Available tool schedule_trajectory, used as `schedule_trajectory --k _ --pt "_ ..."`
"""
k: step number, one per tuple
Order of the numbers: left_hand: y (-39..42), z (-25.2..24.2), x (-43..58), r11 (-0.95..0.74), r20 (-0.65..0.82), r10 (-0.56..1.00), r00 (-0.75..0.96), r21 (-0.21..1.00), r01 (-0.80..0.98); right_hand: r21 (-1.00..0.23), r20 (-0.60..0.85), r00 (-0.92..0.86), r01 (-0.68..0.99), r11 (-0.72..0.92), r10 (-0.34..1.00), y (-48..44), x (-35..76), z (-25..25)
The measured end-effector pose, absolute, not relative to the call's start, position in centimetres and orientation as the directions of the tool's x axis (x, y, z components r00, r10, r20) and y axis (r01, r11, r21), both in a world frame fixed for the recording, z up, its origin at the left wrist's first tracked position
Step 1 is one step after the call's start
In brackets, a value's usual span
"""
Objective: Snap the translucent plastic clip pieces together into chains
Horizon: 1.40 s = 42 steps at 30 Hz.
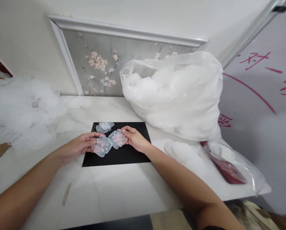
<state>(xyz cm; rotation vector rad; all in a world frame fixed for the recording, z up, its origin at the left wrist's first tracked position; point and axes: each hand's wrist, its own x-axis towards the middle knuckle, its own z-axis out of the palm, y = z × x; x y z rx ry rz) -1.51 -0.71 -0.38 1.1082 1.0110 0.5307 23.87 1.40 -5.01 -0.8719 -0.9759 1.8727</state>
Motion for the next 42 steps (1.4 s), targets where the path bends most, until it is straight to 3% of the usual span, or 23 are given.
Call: schedule_trajectory --k 4,8,10,12,15,19,23,27,30,33,37,39,42 --pt "-1.4 0.7 -1.6 0.317 -0.454 0.624 0.637 0.891 0.325 -0.883 -0.221 -0.509 -0.258 -0.392 0.832 0.9 23.9 -4.8" --pt "-1.9 1.7 -1.6 0.143 -0.492 0.54 0.683 0.853 0.501 -0.935 -0.226 -0.667 -0.055 -0.349 0.711 0.2 23.9 -4.5" --pt "-2.0 1.9 -1.6 0.037 -0.474 0.546 0.691 0.838 0.545 -0.971 -0.204 -0.713 0.063 -0.229 0.671 -0.3 23.8 -4.2" --pt "-1.9 1.8 -1.6 -0.061 -0.425 0.597 0.68 0.821 0.567 -0.986 -0.108 -0.694 0.167 0.013 0.711 -0.6 23.8 -3.8" --pt "-1.4 0.8 -1.5 -0.219 -0.214 0.79 0.574 0.776 0.591 -0.869 0.151 -0.604 0.297 0.396 0.783 -0.4 23.6 -3.4" --pt "0.3 -1.5 -1.4 -0.368 0.202 0.927 0.315 0.645 0.669 -0.718 0.34 -0.462 0.436 0.543 0.819 1.9 23.0 -4.1" --pt "1.7 -3.0 -1.1 -0.425 0.268 0.905 0.331 0.526 0.736 -0.567 0.422 -0.502 0.503 0.652 0.755 5.3 21.0 -5.0" --pt "1.9 -3.0 -0.9 -0.449 0.312 0.888 0.337 0.433 0.782 -0.395 0.41 -0.611 0.551 0.735 0.678 7.1 19.0 -4.6" --pt "1.5 -2.6 -1.2 -0.426 0.333 0.9 0.28 0.543 0.724 -0.368 0.443 -0.553 0.606 0.705 0.706 6.5 19.0 -4.1" --pt "1.1 -2.4 -1.7 -0.337 0.259 0.94 0.22 0.799 0.497 -0.59 0.428 -0.384 0.567 0.575 0.818 5.0 20.4 -4.2" --pt "0.7 -2.1 -1.5 -0.079 0.051 0.982 0.184 0.986 0.148 -0.968 0.135 -0.212 0.182 0.175 0.968 3.2 22.4 -5.0" --pt "0.5 -1.8 -1.2 0.037 -0.036 0.986 0.164 0.999 -0.007 -0.999 0.001 -0.213 -0.047 -0.009 0.977 2.7 22.8 -5.4" --pt "0.2 -1.2 -0.9 0.148 -0.101 0.968 0.229 0.969 -0.199 -0.969 -0.074 -0.255 -0.212 -0.13 0.964 2.5 23.0 -5.5"
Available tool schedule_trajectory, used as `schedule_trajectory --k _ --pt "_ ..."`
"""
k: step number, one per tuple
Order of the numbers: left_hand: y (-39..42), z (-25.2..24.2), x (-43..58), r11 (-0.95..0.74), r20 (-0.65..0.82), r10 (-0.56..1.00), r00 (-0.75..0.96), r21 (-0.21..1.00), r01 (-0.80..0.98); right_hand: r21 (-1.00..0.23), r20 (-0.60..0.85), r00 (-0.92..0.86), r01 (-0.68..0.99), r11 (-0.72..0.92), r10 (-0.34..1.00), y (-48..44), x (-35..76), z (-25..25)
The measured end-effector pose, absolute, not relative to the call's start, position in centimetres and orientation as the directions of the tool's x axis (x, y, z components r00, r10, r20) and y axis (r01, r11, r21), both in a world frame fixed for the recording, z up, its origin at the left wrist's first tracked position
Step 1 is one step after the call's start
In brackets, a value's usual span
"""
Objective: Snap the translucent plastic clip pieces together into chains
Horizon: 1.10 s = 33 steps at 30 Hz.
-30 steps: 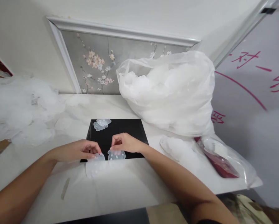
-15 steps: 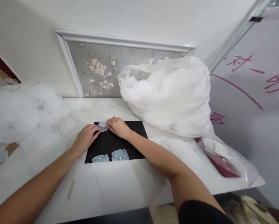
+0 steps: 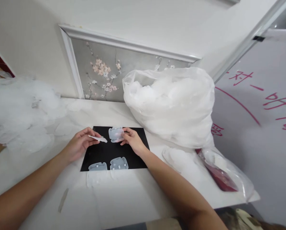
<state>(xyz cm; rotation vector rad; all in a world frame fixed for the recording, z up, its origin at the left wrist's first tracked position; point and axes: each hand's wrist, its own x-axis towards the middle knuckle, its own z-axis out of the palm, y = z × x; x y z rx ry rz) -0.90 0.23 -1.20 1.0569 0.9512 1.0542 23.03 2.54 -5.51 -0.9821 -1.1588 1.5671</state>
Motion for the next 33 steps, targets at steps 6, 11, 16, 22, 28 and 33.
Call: schedule_trajectory --k 6,11,16,22,28,33 --pt "0.2 -1.3 -0.6 0.172 -0.147 0.979 0.144 0.969 -0.178 -0.947 -0.07 -0.305 -0.279 -0.159 0.95 2.5 23.2 -5.4" --pt "0.5 -1.8 -0.3 0.191 -0.174 0.977 0.126 0.971 -0.141 -0.942 -0.072 -0.343 -0.284 -0.177 0.936 2.4 23.4 -5.3" --pt "0.7 -2.2 -0.6 0.24 -0.211 0.96 0.183 0.959 -0.15 -0.946 -0.068 -0.35 -0.274 -0.171 0.934 2.3 23.5 -5.2" --pt "0.9 -2.4 -1.1 0.251 -0.221 0.953 0.21 0.959 -0.13 -0.964 -0.042 -0.375 -0.228 -0.136 0.926 2.1 23.6 -5.4" --pt "0.7 -1.9 -1.4 0.198 -0.194 0.953 0.233 0.98 0.007 -0.99 0.002 -0.4 -0.132 -0.055 0.916 2.1 23.6 -5.8" --pt "0.8 -1.6 -2.2 0.028 -0.084 0.921 0.379 0.988 0.152 -0.997 0.061 -0.31 0.02 0.071 0.949 1.8 23.5 -6.4"
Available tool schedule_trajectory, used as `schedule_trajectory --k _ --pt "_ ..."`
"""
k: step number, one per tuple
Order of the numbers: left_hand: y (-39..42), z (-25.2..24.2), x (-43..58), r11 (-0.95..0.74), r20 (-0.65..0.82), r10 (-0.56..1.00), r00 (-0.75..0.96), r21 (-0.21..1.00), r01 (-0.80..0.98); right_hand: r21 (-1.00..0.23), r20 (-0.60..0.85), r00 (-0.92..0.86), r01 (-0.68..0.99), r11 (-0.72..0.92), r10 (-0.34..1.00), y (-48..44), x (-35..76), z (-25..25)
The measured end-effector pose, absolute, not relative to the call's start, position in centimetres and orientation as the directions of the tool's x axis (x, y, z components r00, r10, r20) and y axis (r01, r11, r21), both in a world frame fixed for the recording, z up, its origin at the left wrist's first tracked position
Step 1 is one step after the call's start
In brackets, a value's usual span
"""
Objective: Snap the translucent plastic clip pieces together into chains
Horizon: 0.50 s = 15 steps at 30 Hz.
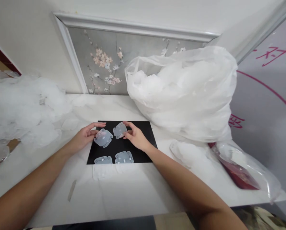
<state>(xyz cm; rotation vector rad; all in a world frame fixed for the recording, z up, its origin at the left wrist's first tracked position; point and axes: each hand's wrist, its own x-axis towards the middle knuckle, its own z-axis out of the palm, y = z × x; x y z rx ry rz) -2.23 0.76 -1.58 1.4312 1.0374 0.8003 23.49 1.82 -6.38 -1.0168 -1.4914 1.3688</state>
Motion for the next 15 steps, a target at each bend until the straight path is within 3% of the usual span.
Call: schedule_trajectory --k 5,8,10,12,15 --pt "0.6 -1.2 -2.7 -0.089 -0.013 0.892 0.453 0.975 0.204 -0.92 0.26 -0.323 0.202 0.335 0.91 1.4 23.5 -6.1" --pt "0.5 -0.9 -2.4 -0.214 0.065 0.906 0.418 0.922 0.321 -0.873 0.319 -0.295 0.278 0.4 0.901 1.3 23.5 -5.1" --pt "0.4 -0.7 -1.9 -0.269 0.134 0.93 0.343 0.883 0.385 -0.878 0.328 -0.199 0.296 0.376 0.923 1.2 23.5 -4.5" --pt "0.3 -0.6 -1.5 -0.204 0.118 0.961 0.251 0.913 0.352 -0.925 0.281 -0.095 0.238 0.296 0.955 1.2 23.5 -4.3" --pt "0.0 -0.8 -1.0 0.065 -0.093 0.973 0.212 0.988 0.138 -0.996 0.086 -0.112 0.006 0.087 0.99 1.7 23.5 -4.7"
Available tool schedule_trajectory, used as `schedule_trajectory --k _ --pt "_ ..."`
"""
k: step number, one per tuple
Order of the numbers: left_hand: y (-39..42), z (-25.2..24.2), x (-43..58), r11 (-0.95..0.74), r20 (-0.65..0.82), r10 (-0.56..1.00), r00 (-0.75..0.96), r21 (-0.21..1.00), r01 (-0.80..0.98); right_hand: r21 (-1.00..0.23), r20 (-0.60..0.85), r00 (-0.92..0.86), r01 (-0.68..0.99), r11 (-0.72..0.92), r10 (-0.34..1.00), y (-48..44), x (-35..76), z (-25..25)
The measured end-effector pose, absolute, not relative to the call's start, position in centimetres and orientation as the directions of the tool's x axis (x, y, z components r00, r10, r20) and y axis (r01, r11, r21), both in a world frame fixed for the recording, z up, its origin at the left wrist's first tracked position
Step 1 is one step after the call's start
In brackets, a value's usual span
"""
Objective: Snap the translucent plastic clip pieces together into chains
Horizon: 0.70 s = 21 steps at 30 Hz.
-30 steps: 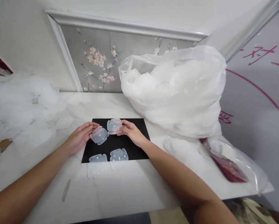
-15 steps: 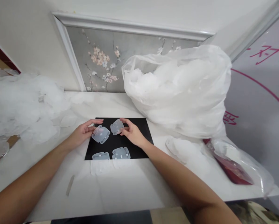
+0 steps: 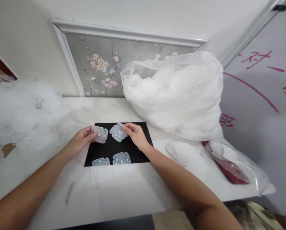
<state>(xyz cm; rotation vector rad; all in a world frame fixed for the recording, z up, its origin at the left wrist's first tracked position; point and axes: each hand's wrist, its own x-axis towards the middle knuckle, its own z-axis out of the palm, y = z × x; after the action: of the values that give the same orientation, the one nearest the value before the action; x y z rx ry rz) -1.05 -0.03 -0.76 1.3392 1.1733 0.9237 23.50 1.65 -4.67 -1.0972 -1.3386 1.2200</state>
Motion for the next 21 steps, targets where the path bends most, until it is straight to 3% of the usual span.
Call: schedule_trajectory --k 3,6,12,21 --pt "-0.31 -0.83 -0.89 0.287 -0.279 0.921 0.273 0.958 0.011 -0.986 -0.041 -0.244 -0.148 -0.079 0.969 2.15 23.54 -5.3" --pt "-0.4 -0.65 -0.87 0.375 -0.357 0.887 0.294 0.927 -0.007 -0.966 -0.066 -0.297 -0.218 -0.135 0.953 2.4 23.64 -5.5" --pt "-0.12 -0.48 -0.83 0.446 -0.4 0.871 0.285 0.888 -0.116 -0.957 -0.059 -0.321 -0.251 -0.145 0.945 2.39 23.91 -5.4" --pt "0.03 -0.84 -1.17 0.452 -0.393 0.859 0.327 0.883 -0.129 -0.963 -0.06 -0.313 -0.231 -0.138 0.948 2.35 23.9 -5.61"
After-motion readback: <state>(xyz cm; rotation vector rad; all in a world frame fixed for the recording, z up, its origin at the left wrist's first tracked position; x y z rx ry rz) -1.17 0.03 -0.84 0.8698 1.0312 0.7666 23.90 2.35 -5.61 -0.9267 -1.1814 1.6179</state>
